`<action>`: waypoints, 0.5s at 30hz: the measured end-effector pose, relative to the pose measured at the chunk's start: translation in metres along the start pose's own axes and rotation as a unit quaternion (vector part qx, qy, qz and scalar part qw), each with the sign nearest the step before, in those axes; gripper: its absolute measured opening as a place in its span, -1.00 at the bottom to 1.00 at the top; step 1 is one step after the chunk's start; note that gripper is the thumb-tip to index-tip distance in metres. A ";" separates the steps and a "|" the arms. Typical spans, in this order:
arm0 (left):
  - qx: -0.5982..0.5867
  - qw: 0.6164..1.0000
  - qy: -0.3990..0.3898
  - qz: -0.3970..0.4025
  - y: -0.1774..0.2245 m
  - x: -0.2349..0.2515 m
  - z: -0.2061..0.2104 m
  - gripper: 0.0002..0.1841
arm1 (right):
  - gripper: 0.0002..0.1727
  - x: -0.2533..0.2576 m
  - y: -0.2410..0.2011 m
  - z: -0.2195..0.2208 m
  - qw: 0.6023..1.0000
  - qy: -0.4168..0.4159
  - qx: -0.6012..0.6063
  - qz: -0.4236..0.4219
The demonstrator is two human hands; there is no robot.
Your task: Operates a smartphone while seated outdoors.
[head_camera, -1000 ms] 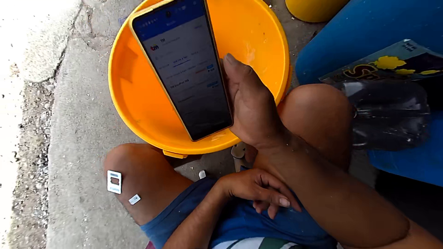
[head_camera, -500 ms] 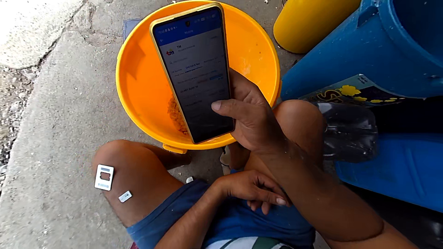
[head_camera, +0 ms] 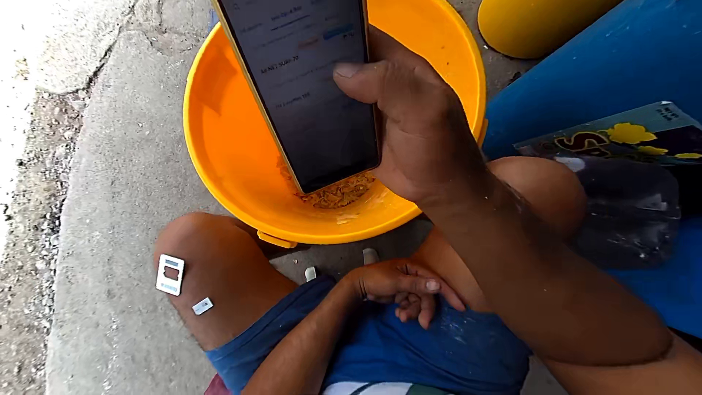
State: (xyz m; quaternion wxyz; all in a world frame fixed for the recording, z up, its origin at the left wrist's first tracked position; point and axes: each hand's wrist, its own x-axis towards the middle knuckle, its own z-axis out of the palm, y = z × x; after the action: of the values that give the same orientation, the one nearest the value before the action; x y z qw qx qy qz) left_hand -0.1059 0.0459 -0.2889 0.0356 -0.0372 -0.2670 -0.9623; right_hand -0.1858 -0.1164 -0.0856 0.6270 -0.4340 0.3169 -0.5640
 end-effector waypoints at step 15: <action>-0.055 0.998 -0.015 0.024 0.006 -0.002 0.000 -0.53 | -0.56 0.016 0.012 -0.015 0.997 0.067 0.032 0.007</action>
State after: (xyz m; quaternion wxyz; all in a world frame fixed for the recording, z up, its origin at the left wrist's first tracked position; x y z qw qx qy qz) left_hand -0.1030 0.0412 -0.2866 0.0525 -0.0598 -0.2134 -0.9737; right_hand -0.1910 -0.1355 -0.1016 0.6221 -0.3721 0.3432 -0.5973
